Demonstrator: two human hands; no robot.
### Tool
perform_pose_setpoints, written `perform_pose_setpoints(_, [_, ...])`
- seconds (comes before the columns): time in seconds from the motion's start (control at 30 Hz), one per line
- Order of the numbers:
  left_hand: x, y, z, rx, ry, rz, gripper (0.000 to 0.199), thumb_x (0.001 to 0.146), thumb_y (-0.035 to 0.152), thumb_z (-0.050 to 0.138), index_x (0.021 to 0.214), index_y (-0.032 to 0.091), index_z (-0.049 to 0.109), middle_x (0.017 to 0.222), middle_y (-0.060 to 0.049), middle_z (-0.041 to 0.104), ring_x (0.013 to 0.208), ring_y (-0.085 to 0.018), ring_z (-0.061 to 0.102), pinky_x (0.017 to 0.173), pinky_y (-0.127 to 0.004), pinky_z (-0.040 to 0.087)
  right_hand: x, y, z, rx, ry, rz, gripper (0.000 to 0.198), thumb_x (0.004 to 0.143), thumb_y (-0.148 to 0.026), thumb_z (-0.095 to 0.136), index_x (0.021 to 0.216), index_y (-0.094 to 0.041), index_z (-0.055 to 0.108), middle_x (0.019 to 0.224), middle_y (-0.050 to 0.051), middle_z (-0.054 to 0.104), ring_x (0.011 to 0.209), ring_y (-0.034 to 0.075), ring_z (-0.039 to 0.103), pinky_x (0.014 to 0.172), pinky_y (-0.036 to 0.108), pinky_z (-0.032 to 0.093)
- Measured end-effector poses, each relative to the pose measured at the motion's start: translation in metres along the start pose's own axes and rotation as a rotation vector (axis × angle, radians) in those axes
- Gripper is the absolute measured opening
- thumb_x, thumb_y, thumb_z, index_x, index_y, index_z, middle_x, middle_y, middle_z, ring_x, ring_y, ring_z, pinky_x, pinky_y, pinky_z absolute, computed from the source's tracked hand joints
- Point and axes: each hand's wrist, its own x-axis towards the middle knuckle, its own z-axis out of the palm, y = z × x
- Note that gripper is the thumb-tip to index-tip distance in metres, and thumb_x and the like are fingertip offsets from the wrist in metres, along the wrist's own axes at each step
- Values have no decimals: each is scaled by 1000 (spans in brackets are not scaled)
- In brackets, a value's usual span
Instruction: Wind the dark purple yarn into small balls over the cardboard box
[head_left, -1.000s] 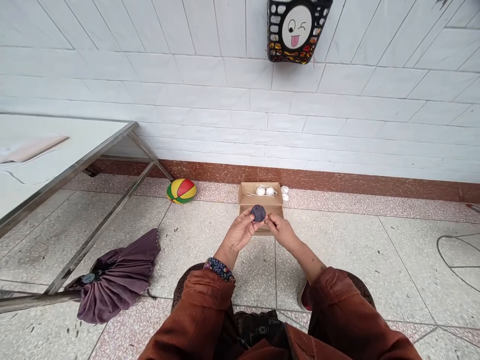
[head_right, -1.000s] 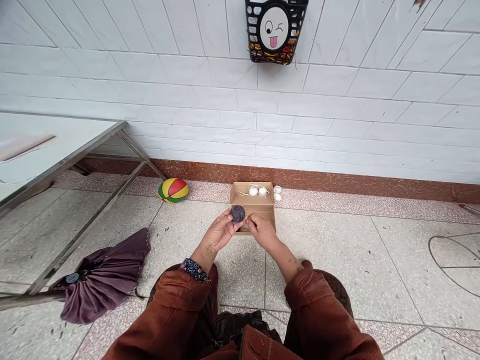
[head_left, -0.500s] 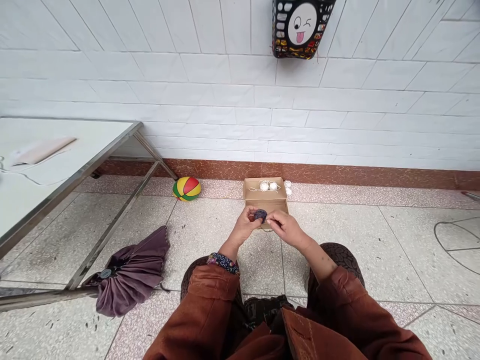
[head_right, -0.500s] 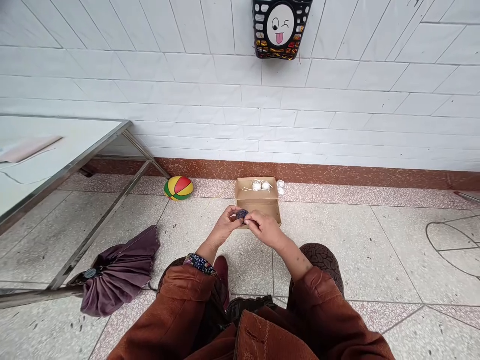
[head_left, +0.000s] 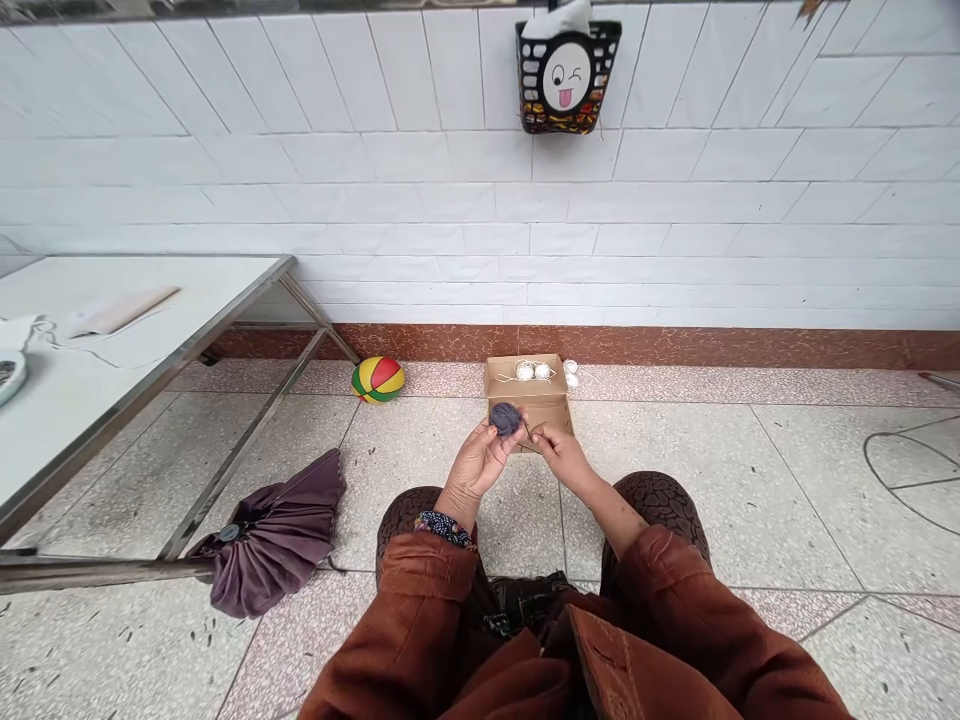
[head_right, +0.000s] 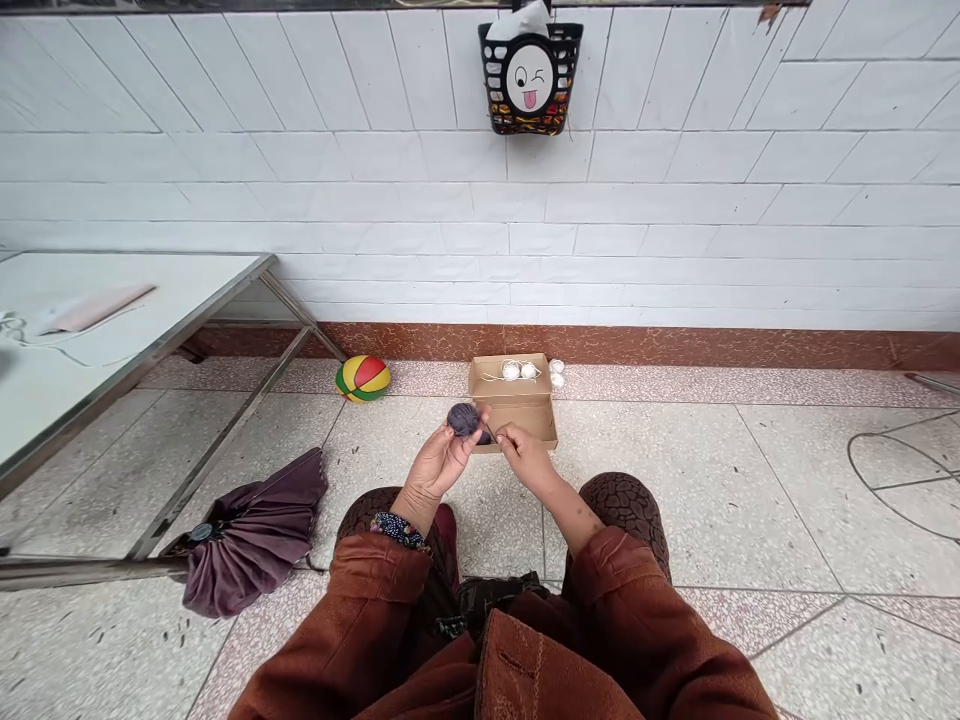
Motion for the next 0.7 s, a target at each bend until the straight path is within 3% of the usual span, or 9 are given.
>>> perform_pose_setpoints(0.17, [-12,3,16,-135,104,15,32,82,19,70,113,15,64,122,-12,70,116,-24,67,91,-30,57,-27,-17,-18,-30,-119,-118,26,101,-34,44,96,-21,66,91,6,72,85,20,66,81,32,49])
perform_pose_setpoints(0.3, [-14,12,22,-82,164,1,30,78,16,73,106,14,66,109,-11,73,91,-15,70,72,-20,55,-48,-47,-43,40,-202,-226,30,104,-39,45,104,-22,70,99,6,75,91,20,70,83,32,52])
perform_pose_setpoints(0.47, [-15,16,27,28,286,64,29,71,21,77,97,14,66,93,-6,71,76,-11,64,61,-18,48,-68,-97,-76,177,-244,-295,30,103,-41,49,102,-22,72,96,5,76,88,18,70,82,30,53])
perform_pose_setpoints(0.57, [-18,15,30,168,293,87,33,70,28,77,100,16,68,94,-5,69,74,-11,60,62,-20,45,-65,-120,-89,227,-258,-319,27,102,-39,51,104,-22,72,97,6,76,89,17,70,82,30,54])
perform_pose_setpoints(0.7, [-31,13,35,607,162,136,40,67,26,78,106,19,72,105,-6,68,90,-17,61,78,-28,47,-39,-130,-92,217,-233,-324,22,98,-36,57,100,-22,73,94,5,75,84,17,69,77,29,53])
